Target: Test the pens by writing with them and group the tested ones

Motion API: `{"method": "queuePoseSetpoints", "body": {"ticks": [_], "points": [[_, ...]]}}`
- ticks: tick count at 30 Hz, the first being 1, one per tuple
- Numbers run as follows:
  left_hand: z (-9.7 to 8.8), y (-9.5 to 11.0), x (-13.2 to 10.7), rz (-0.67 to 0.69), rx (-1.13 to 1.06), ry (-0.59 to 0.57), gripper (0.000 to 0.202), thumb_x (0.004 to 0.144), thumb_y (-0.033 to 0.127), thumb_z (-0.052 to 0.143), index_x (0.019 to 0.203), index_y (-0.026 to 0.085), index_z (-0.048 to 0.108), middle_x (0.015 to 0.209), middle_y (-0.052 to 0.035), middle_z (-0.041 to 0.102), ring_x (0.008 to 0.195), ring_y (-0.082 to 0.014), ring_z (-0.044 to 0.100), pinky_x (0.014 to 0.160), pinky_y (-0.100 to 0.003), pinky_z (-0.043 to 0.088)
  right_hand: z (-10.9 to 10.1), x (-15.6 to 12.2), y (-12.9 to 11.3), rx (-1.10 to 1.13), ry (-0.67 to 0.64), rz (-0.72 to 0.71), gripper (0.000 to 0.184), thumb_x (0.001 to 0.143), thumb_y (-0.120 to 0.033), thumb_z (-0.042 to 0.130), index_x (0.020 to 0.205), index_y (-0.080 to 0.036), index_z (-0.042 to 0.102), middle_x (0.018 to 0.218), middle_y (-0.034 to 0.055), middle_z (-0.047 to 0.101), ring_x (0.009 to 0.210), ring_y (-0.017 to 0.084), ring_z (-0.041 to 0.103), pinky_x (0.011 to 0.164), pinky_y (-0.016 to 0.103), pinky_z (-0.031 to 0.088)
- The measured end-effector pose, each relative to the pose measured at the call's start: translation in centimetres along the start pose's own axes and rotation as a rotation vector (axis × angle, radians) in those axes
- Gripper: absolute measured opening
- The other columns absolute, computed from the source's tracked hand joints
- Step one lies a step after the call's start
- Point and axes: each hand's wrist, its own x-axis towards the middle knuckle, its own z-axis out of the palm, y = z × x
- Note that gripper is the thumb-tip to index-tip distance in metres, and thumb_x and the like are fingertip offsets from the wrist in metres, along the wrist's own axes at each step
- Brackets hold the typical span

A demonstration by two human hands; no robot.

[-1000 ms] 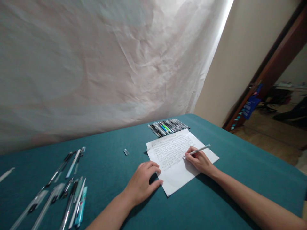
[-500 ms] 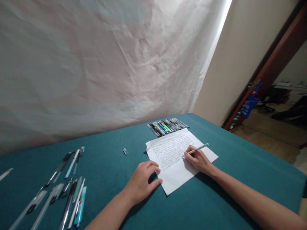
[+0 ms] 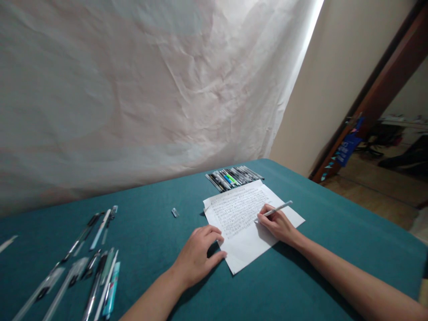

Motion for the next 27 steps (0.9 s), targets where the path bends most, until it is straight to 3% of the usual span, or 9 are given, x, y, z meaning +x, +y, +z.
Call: {"method": "queuePoseSetpoints", "body": {"ticks": [15, 21, 25, 27], "points": [[0.0, -0.1, 0.0, -0.004, -0.005, -0.009, 0.018, 0.075, 0.027, 0.060, 0.092, 0.023, 0.058, 0.105, -0.0038, 0.056, 0.099, -0.0200, 0.050, 0.088, -0.036, 0.035, 0.0, 0.0, 0.0, 0.032, -0.012, 0.036, 0.018, 0.077, -0.030, 0.049, 0.064, -0.019, 0.045, 0.053, -0.0051, 0.043, 0.049, 0.010, 0.038, 0.047, 0.022, 0.031], [-0.1, 0.0, -0.3, -0.011, -0.066, 0.015, 0.016, 0.075, 0.025, 0.060, 0.090, 0.021, 0.058, 0.101, -0.0045, 0.057, 0.096, -0.0204, 0.050, 0.086, -0.035, 0.035, -0.5, 0.3, 0.0, 0.151, 0.023, 0.127, 0.027, 0.079, -0.042, 0.050, 0.069, -0.017, 0.051, 0.055, -0.0030, 0.050, 0.049, 0.010, 0.045, 0.047, 0.022, 0.036], [0.2, -0.1, -0.4, -0.083, -0.222, 0.186, 0.015, 0.078, 0.025, 0.055, 0.092, 0.020, 0.057, 0.096, -0.0052, 0.057, 0.093, -0.0188, 0.051, 0.083, -0.031, 0.038, 0.2, 1.4, -2.8, 0.168, -0.088, 0.008, 0.029, 0.083, -0.043, 0.046, 0.087, -0.017, 0.057, 0.068, 0.0021, 0.061, 0.059, 0.013, 0.055, 0.057, 0.025, 0.044], [0.4, -0.8, -0.3, -0.206, -0.336, 0.377, 0.013, 0.081, 0.028, 0.051, 0.090, 0.019, 0.055, 0.092, -0.0046, 0.056, 0.087, -0.0174, 0.053, 0.077, -0.028, 0.040, 1.6, 2.6, -5.1, 0.181, -0.175, -0.080, 0.029, 0.086, -0.041, 0.043, 0.094, -0.017, 0.057, 0.071, 0.0036, 0.063, 0.061, 0.014, 0.058, 0.058, 0.026, 0.046]]}}
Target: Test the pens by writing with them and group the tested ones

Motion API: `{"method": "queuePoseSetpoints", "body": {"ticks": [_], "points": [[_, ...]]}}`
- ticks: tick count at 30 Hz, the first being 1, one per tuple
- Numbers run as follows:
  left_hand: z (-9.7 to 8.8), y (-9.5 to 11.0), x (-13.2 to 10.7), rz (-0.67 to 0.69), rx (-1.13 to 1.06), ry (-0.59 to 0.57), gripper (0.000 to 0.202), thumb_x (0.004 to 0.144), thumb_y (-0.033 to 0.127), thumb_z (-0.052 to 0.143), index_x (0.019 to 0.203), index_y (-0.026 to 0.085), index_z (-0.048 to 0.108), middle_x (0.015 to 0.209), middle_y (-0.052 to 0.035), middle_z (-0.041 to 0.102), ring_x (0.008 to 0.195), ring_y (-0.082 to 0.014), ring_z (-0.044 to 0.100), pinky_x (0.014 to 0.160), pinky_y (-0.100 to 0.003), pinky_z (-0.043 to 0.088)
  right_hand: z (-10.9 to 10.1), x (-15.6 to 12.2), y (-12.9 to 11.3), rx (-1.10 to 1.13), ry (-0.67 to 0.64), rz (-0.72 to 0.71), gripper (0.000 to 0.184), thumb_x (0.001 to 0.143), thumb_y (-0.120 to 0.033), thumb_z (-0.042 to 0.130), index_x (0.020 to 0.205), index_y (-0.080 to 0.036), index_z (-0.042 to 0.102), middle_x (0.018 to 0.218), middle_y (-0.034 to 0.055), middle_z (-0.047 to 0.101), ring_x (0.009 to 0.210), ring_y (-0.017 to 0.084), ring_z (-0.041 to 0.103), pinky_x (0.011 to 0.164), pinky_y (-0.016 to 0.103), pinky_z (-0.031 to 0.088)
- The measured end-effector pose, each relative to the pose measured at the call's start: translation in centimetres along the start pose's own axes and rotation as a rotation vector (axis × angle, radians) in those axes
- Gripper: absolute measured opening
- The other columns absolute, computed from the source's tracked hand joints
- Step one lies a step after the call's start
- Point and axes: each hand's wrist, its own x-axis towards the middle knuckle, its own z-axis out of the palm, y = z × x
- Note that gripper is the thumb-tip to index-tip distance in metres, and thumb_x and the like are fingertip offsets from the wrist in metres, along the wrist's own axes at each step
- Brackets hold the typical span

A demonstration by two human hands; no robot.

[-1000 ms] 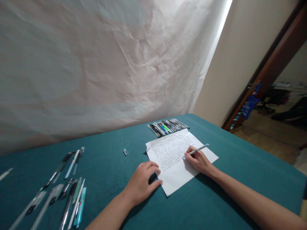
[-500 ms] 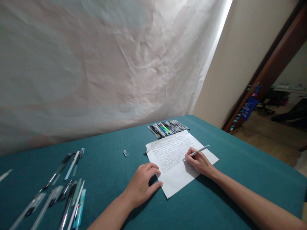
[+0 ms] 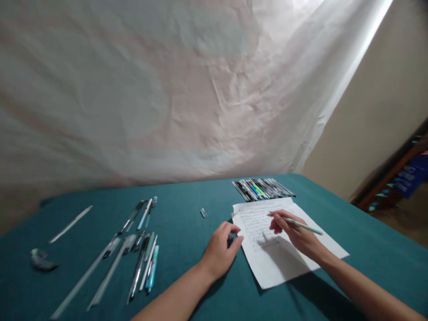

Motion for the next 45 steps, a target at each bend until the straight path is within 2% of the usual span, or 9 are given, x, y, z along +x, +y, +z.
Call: {"method": "queuePoseSetpoints", "body": {"ticks": [4, 5, 9, 13, 21, 32, 37, 41, 45], "points": [[-0.8, -1.9, 0.8, -0.277, -0.259, 0.651, 0.016, 0.084, 0.034, 0.045, 0.088, 0.019, 0.048, 0.084, -0.0033, 0.053, 0.081, -0.0166, 0.051, 0.077, -0.029, 0.039, 5.8, 4.4, -3.6, -0.028, -0.176, -0.193, 0.026, 0.087, -0.035, 0.041, 0.098, -0.018, 0.058, 0.075, 0.0039, 0.064, 0.064, 0.015, 0.060, 0.059, 0.026, 0.047], [-1.1, -2.4, 0.9, -0.296, -0.264, 0.736, 0.017, 0.085, 0.034, 0.042, 0.092, 0.019, 0.045, 0.089, -0.0044, 0.052, 0.086, -0.0169, 0.050, 0.081, -0.030, 0.038, 7.6, 5.4, -4.2, -0.065, -0.215, -0.248, 0.024, 0.086, -0.033, 0.043, 0.099, -0.018, 0.058, 0.079, 0.0043, 0.065, 0.070, 0.016, 0.061, 0.062, 0.027, 0.047], [-2.1, -3.4, 1.1, -0.320, -0.314, 0.897, 0.020, 0.086, 0.030, 0.039, 0.103, 0.019, 0.038, 0.107, -0.0085, 0.044, 0.101, -0.0186, 0.044, 0.089, -0.032, 0.035, 14.3, 8.6, -5.0, -0.306, -0.318, -0.413, 0.026, 0.077, -0.018, 0.053, 0.102, -0.018, 0.059, 0.099, 0.0073, 0.064, 0.091, 0.020, 0.059, 0.079, 0.031, 0.043], [-2.3, -3.8, 1.2, -0.323, -0.376, 0.908, 0.021, 0.085, 0.027, 0.041, 0.104, 0.018, 0.040, 0.110, -0.0092, 0.043, 0.103, -0.0198, 0.044, 0.089, -0.033, 0.036, 17.3, 9.7, -4.4, -0.487, -0.324, -0.405, 0.032, 0.074, -0.011, 0.054, 0.104, -0.018, 0.058, 0.098, 0.0086, 0.064, 0.093, 0.021, 0.056, 0.080, 0.030, 0.041], [-2.0, -4.8, 1.6, -0.316, -0.414, 0.868, 0.023, 0.083, 0.029, 0.047, 0.104, 0.019, 0.042, 0.109, -0.0085, 0.046, 0.102, -0.0197, 0.049, 0.089, -0.035, 0.038, 15.0, 7.6, -4.5, -0.322, -0.207, -0.388, 0.030, 0.069, -0.004, 0.051, 0.095, -0.018, 0.057, 0.090, 0.0042, 0.063, 0.081, 0.016, 0.057, 0.074, 0.026, 0.042], [-1.9, -3.5, 2.2, -0.273, -0.741, 0.466, 0.031, 0.074, 0.033, 0.062, 0.096, 0.014, 0.053, 0.095, -0.0086, 0.061, 0.087, -0.0173, 0.059, 0.080, -0.030, 0.045, 12.6, 5.5, -4.4, -0.097, 0.049, -0.391, 0.022, 0.073, -0.008, 0.052, 0.092, -0.019, 0.056, 0.087, 0.0031, 0.061, 0.078, 0.015, 0.056, 0.071, 0.027, 0.044], [-1.9, -3.4, 2.3, -0.290, -0.861, 0.483, 0.028, 0.069, 0.030, 0.068, 0.089, 0.013, 0.056, 0.088, -0.0055, 0.064, 0.080, -0.0138, 0.060, 0.077, -0.026, 0.045, 13.0, 5.1, -4.3, -0.026, 0.037, -0.396, 0.023, 0.078, -0.018, 0.053, 0.100, -0.020, 0.057, 0.090, 0.0044, 0.062, 0.080, 0.016, 0.058, 0.074, 0.028, 0.045], [-1.8, -3.6, 2.3, -0.353, -1.011, 0.624, 0.025, 0.069, 0.026, 0.069, 0.086, 0.015, 0.056, 0.078, -0.0010, 0.062, 0.070, -0.0087, 0.058, 0.073, -0.022, 0.044, 12.5, 4.7, -4.5, 0.086, 0.015, -0.304, 0.034, 0.086, -0.033, 0.044, 0.118, -0.022, 0.050, 0.103, 0.0069, 0.060, 0.090, 0.018, 0.056, 0.080, 0.031, 0.044], [-1.8, -3.8, 2.1, -0.361, -1.014, 0.674, 0.024, 0.070, 0.029, 0.068, 0.083, 0.014, 0.056, 0.075, -0.0015, 0.061, 0.066, -0.0076, 0.057, 0.068, -0.020, 0.044, 11.7, 4.5, -4.8, 0.145, -0.009, -0.172, 0.044, 0.091, -0.042, 0.025, 0.105, -0.020, 0.061, 0.082, 0.0049, 0.058, 0.075, 0.016, 0.054, 0.070, 0.029, 0.044]]}}
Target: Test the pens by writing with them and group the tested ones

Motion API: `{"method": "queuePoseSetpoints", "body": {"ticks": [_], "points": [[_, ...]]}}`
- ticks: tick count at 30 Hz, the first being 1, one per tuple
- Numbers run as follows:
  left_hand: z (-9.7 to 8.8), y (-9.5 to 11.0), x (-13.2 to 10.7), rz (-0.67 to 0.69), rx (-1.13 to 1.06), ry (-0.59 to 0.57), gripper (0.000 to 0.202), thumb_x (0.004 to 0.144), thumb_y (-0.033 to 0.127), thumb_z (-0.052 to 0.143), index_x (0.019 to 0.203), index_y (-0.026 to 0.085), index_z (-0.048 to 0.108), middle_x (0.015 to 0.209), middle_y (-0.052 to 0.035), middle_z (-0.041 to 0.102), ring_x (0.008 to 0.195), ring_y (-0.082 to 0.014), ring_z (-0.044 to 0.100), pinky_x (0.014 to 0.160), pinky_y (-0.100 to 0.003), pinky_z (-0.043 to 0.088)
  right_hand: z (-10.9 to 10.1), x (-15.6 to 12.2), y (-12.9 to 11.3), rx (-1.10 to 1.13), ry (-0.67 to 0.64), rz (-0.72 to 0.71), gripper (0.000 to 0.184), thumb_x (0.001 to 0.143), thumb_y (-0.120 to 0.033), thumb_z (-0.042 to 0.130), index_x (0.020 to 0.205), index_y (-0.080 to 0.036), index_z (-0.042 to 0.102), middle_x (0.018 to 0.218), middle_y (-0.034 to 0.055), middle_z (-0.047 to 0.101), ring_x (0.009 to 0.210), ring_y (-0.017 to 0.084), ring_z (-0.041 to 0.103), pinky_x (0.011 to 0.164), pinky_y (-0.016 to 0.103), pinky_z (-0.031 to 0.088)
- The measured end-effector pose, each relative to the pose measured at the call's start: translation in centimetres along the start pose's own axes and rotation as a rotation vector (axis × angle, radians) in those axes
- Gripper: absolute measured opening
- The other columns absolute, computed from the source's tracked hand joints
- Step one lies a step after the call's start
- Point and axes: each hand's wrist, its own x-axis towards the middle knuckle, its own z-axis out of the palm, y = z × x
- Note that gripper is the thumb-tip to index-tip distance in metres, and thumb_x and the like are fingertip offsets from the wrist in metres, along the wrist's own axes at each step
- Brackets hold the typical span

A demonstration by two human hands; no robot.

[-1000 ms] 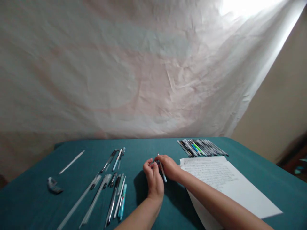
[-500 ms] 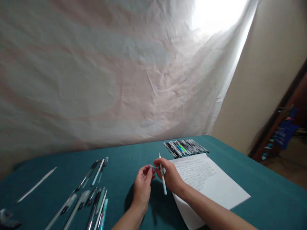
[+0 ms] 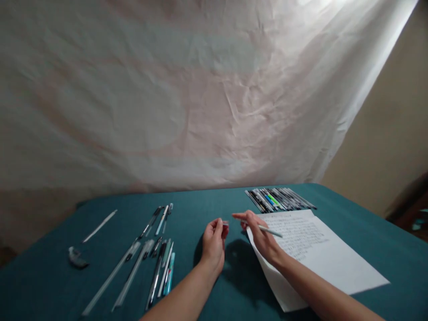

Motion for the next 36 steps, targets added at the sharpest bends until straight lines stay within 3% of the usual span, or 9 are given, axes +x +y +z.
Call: {"method": "queuePoseSetpoints", "body": {"ticks": [6, 26, 36], "points": [[-0.2, -0.3, 0.0, 0.009, -0.015, 0.005, 0.021, 0.072, 0.027, 0.066, 0.082, 0.013, 0.054, 0.075, -0.0013, 0.061, 0.067, -0.0071, 0.056, 0.068, -0.020, 0.043, 0.3, -0.1, 0.2, 0.187, 0.007, 0.099, 0.037, 0.089, -0.046, 0.032, 0.088, -0.018, 0.057, 0.060, -0.0022, 0.048, 0.058, 0.013, 0.048, 0.057, 0.025, 0.040], [0.4, -0.1, -1.0, -0.035, 0.009, -0.154, 0.025, 0.072, 0.032, 0.067, 0.081, 0.015, 0.052, 0.074, -0.0017, 0.061, 0.068, -0.0104, 0.059, 0.072, -0.026, 0.045, 1.0, -0.2, 0.3, 0.073, 0.034, 0.028, 0.032, 0.089, -0.042, 0.035, 0.069, -0.019, 0.045, 0.060, -0.0030, 0.049, 0.057, 0.011, 0.048, 0.059, 0.023, 0.039], [0.1, -0.5, -0.8, -0.053, 0.012, -0.139, 0.021, 0.073, 0.030, 0.066, 0.080, 0.014, 0.053, 0.075, -0.0019, 0.061, 0.070, -0.0099, 0.059, 0.072, -0.024, 0.045, 1.9, 0.1, 1.4, 0.042, 0.082, 0.032, 0.036, 0.088, -0.046, 0.035, 0.063, -0.020, 0.042, 0.053, -0.0038, 0.046, 0.051, 0.011, 0.046, 0.055, 0.024, 0.040]]}}
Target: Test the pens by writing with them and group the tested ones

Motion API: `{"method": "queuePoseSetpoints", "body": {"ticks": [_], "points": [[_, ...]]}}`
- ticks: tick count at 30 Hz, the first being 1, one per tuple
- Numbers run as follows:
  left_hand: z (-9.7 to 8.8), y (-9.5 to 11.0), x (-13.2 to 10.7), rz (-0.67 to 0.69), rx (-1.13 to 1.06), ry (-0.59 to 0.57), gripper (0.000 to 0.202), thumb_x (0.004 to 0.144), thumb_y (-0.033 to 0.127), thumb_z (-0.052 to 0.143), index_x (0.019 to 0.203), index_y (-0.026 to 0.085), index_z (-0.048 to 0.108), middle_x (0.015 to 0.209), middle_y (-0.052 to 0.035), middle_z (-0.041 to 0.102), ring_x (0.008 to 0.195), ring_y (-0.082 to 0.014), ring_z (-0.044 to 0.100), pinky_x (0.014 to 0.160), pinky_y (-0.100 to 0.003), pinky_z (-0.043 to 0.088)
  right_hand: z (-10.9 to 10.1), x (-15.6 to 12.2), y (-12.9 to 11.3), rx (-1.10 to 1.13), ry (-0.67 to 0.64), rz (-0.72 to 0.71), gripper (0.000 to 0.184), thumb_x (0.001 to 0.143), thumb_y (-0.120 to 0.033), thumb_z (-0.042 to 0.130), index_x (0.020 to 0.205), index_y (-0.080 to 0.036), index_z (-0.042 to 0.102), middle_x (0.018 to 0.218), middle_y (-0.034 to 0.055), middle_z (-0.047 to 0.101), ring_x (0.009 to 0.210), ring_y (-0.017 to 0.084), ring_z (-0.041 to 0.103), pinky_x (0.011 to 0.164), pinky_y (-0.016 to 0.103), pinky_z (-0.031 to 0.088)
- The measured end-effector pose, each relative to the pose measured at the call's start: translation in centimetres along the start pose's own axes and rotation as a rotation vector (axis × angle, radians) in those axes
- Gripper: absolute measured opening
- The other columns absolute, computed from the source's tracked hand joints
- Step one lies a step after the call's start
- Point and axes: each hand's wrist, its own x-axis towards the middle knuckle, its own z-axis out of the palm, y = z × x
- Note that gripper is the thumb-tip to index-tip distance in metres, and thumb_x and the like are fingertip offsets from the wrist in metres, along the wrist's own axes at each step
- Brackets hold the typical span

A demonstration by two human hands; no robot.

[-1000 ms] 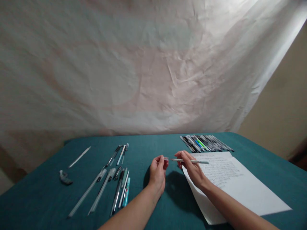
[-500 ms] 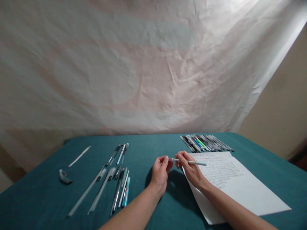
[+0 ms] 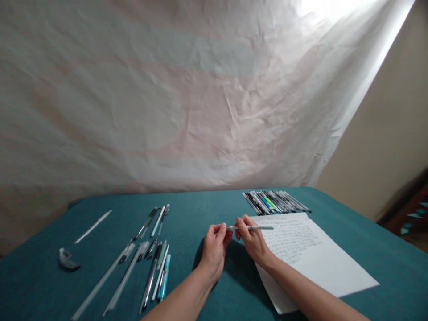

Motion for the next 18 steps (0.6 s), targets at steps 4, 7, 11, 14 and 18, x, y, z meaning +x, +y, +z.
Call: {"method": "queuePoseSetpoints", "body": {"ticks": [4, 7, 11, 14, 18], "points": [[-0.1, 0.0, 0.3, 0.001, -0.025, 0.092, 0.022, 0.070, 0.028, 0.069, 0.079, 0.014, 0.055, 0.073, -0.0016, 0.060, 0.066, -0.0093, 0.057, 0.069, -0.024, 0.046, -0.4, 0.5, -0.7, 0.017, -0.083, 0.014, 0.037, 0.084, -0.050, 0.040, 0.065, -0.019, 0.047, 0.055, -0.0028, 0.050, 0.052, 0.011, 0.048, 0.053, 0.023, 0.041], [-0.5, 0.0, 0.7, 0.034, -0.032, 0.167, 0.020, 0.072, 0.028, 0.067, 0.081, 0.016, 0.054, 0.072, 0.0004, 0.058, 0.065, -0.0079, 0.056, 0.069, -0.022, 0.045, -2.6, 1.4, -2.6, 0.014, -0.210, 0.044, 0.034, 0.082, -0.047, 0.046, 0.073, -0.016, 0.055, 0.059, -0.0011, 0.055, 0.055, 0.012, 0.051, 0.053, 0.022, 0.041], [-0.8, -0.2, 0.9, 0.070, -0.030, 0.223, 0.016, 0.077, 0.027, 0.063, 0.084, 0.016, 0.053, 0.076, 0.0003, 0.057, 0.067, -0.0070, 0.056, 0.071, -0.022, 0.044, -6.8, 2.3, -5.1, -0.195, -0.407, 0.014, 0.024, 0.079, -0.037, 0.053, 0.080, -0.017, 0.065, 0.065, 0.0020, 0.063, 0.059, 0.014, 0.055, 0.051, 0.022, 0.040], [-0.7, -0.3, 0.8, 0.091, -0.013, 0.216, 0.019, 0.075, 0.028, 0.064, 0.085, 0.015, 0.053, 0.078, -0.0008, 0.057, 0.069, -0.0079, 0.056, 0.071, -0.022, 0.044, -8.4, 2.3, -5.3, -0.498, -0.463, 0.004, 0.016, 0.076, -0.029, 0.055, 0.080, -0.021, 0.068, 0.062, 0.0016, 0.065, 0.053, 0.014, 0.054, 0.046, 0.022, 0.034], [-0.4, -0.2, 0.6, 0.113, 0.005, 0.198, 0.027, 0.073, 0.030, 0.066, 0.091, 0.016, 0.051, 0.083, -0.0017, 0.057, 0.072, -0.0094, 0.057, 0.070, -0.023, 0.045, -8.3, 2.9, -4.2, -0.823, -0.418, -0.044, 0.014, 0.071, -0.024, 0.058, 0.064, -0.022, 0.069, 0.055, 0.0019, 0.064, 0.052, 0.015, 0.055, 0.048, 0.023, 0.030]]}}
